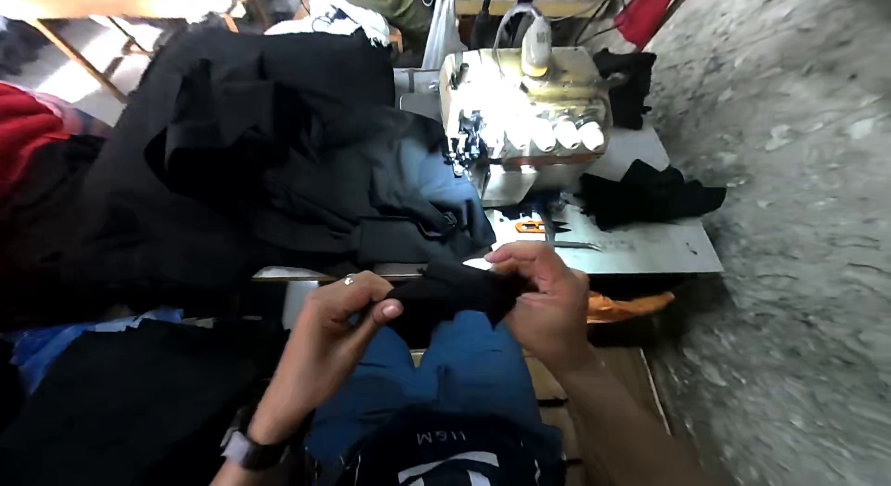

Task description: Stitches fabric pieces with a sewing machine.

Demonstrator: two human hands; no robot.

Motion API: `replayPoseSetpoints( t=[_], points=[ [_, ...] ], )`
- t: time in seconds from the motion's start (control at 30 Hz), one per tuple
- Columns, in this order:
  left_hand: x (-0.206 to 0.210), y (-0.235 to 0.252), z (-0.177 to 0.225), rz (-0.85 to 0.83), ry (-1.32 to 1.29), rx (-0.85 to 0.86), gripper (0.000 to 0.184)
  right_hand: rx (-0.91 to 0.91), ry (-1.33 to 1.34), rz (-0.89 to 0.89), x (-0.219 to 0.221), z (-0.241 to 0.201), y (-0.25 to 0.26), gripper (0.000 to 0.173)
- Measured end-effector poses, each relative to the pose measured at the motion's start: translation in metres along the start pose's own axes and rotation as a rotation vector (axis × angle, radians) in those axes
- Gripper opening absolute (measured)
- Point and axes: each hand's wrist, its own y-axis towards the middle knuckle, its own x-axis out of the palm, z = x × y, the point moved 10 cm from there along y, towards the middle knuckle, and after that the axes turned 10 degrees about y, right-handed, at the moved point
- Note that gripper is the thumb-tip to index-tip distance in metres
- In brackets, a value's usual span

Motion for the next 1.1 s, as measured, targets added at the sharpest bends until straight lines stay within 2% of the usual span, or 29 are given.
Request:
replayPoseSetpoints(
  t=[0.07, 0.13, 0.2, 0.27, 0.3, 0.37, 0.43, 0.47, 0.53, 0.57, 0.6, 0.67, 0.7, 0.77, 0.83, 0.9, 0.97, 1.03, 1.1],
  points=[
    [-0.003, -0.001, 0.006, -0.059, -0.033, -0.009, 0.022, -0.119, -0.215, 0.018, -0.013, -0.010, 0.002, 0.019],
    [-0.003, -0.002, 0.001, -0.109, -0.124, -0.070, 0.018, -0.193, -0.318, 0.002, -0.016, -0.018, 0.005, 0.016],
    [0.001, -0.003, -0.008, -0.141, -0.201, -0.159, 0.018, -0.250, -0.321, -0.080, -0.009, -0.025, 0.009, 0.016],
    [0.003, -0.004, -0.016, -0.113, -0.267, -0.220, 0.019, -0.237, -0.201, -0.207, 0.003, -0.025, 0.011, 0.022],
    [0.004, -0.003, -0.018, -0.089, -0.315, -0.237, 0.019, -0.176, -0.069, -0.279, 0.009, -0.020, 0.011, 0.019],
    [0.005, 0.002, -0.017, -0.056, -0.433, -0.242, 0.017, 0.059, 0.276, -0.389, 0.021, -0.005, 0.005, 0.002],
    [0.005, 0.006, -0.011, -0.051, -0.494, -0.233, 0.014, 0.312, 0.519, -0.403, 0.028, 0.008, -0.006, 0.005],
    [0.003, 0.007, -0.009, -0.050, -0.488, -0.233, 0.014, 0.368, 0.573, -0.429, 0.030, 0.008, -0.009, 0.004],
    [-0.005, 0.008, -0.003, -0.054, -0.364, -0.232, 0.017, 0.335, 0.431, -0.465, 0.025, 0.003, -0.006, 0.024],
    [-0.010, 0.008, 0.003, -0.079, -0.251, -0.216, 0.021, 0.287, 0.276, -0.461, 0.020, 0.000, -0.002, 0.027],
    [-0.014, 0.009, 0.009, -0.116, -0.104, -0.189, 0.022, 0.239, 0.098, -0.455, 0.016, -0.001, 0.001, 0.024],
    [-0.016, 0.009, 0.024, -0.186, 0.321, -0.076, 0.013, 0.161, -0.212, -0.451, 0.011, -0.004, 0.004, 0.017],
    [-0.014, 0.009, 0.030, -0.203, 0.498, -0.011, 0.017, 0.132, -0.304, -0.453, 0.010, -0.006, 0.003, 0.014],
    [-0.009, 0.008, 0.043, -0.217, 0.670, 0.076, 0.026, 0.078, -0.390, -0.455, 0.014, -0.011, 0.003, 0.010],
    [-0.007, 0.006, 0.051, -0.208, 0.770, 0.101, 0.018, 0.045, -0.405, -0.432, 0.015, -0.015, 0.004, 0.012],
    [-0.003, 0.004, 0.054, -0.205, 0.871, 0.109, 0.043, 0.039, -0.379, -0.386, 0.013, -0.017, 0.006, 0.018],
    [0.003, 0.004, 0.049, -0.193, 0.918, 0.121, 0.050, 0.070, -0.313, -0.339, 0.009, -0.014, 0.007, 0.023],
    [0.000, 0.005, 0.040, -0.149, 0.796, 0.077, 0.039, 0.145, -0.196, -0.284, 0.002, -0.007, 0.006, 0.021],
    [-0.008, 0.009, 0.029, -0.117, 0.517, 0.003, 0.022, 0.270, -0.044, -0.245, -0.002, 0.002, 0.003, 0.017]
  ],
)
